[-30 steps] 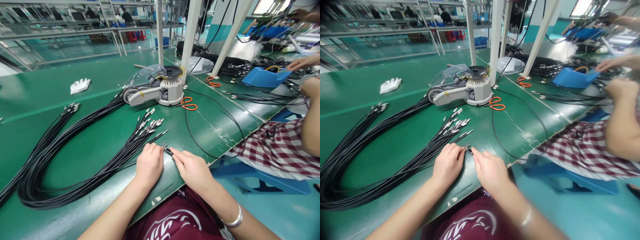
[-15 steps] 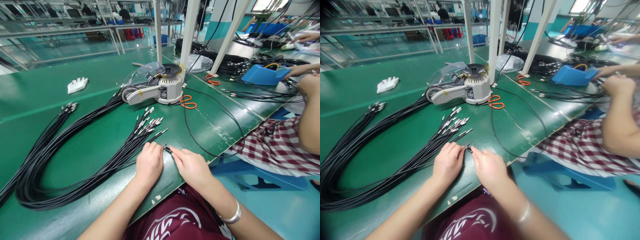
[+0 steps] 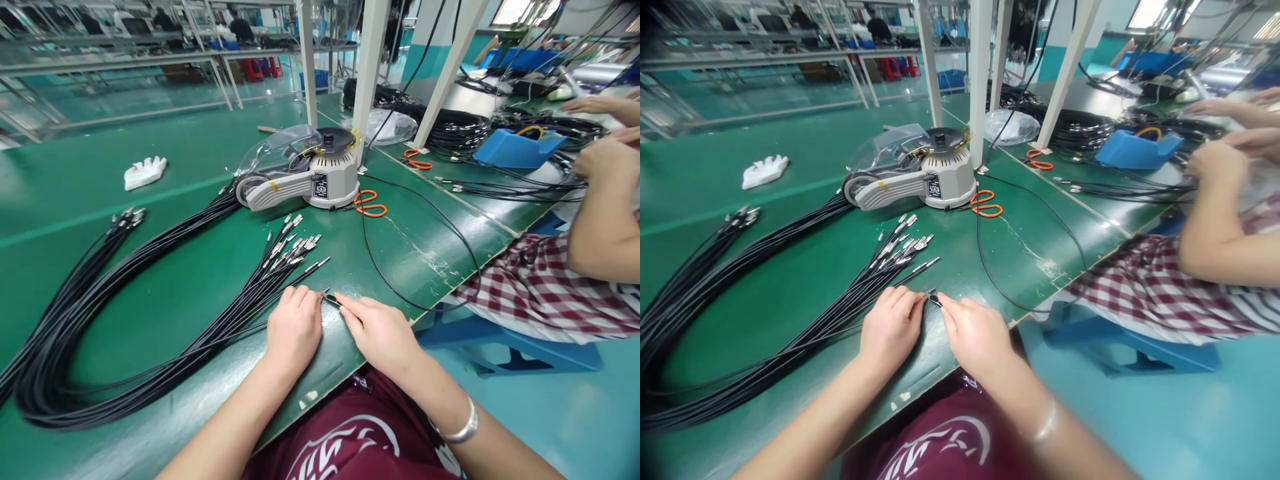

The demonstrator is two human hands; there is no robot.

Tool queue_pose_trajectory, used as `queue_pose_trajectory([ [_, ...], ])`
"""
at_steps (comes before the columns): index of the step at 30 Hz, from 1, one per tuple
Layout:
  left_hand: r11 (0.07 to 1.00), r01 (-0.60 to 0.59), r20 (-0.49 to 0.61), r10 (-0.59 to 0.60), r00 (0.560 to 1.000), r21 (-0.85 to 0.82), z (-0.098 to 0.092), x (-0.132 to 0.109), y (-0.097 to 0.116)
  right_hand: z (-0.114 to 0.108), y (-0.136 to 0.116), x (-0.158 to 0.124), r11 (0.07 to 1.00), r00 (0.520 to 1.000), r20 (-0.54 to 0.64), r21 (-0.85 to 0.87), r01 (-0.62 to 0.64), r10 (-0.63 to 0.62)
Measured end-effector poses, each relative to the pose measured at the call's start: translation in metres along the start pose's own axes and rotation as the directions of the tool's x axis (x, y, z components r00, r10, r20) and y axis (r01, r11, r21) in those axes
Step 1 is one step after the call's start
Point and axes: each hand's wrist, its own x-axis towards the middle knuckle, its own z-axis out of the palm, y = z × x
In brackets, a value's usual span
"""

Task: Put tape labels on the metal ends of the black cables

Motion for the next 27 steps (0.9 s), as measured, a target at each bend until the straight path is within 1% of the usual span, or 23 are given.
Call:
queue_pose_trajectory([
  [7, 1.0, -0.016, 0.014, 0.016, 1.0, 0.014, -0.0015, -0.0015, 0.0002, -0.0047, -0.0019, 0.0044, 1.0, 0.999, 0.044, 0.018, 0.0, 0.0],
  [12, 1.0, -0.022, 0.003, 0.022, 1.0, 0.015, -0.0012, -0.0011, 0.0004, -0.0002, -0.0034, 0.0054, 1.0, 1.0, 0.021, 0.014, -0.024, 0.024],
  [16, 1.0, -0.021, 0.003, 0.021, 1.0, 0.017, -0.001, -0.0018, -0.0008, 0.0018, -0.0018, 0.0035, 0.996, 0.999, -0.015, 0.08, -0.031, 0.032],
  [19, 1.0, -0.028, 0.006, 0.027, 1.0, 0.013, -0.0011, -0.0024, -0.0015, 0.0, 0.0, 0.0019, 0.994, 1.0, -0.012, 0.104, -0.016, 0.017],
  [24, 0.999, -0.036, 0.0, 0.036, 0.999, 0.014, -0.0012, -0.002, -0.0009, -0.0034, 0.0008, 0.0029, 0.997, 1.0, 0.018, 0.08, 0.006, -0.007],
  [27, 0.999, -0.035, 0.003, 0.035, 0.999, 0.024, -0.0011, -0.0015, -0.0004, -0.0033, -0.0024, 0.005, 0.998, 1.0, 0.026, 0.056, -0.01, 0.009],
])
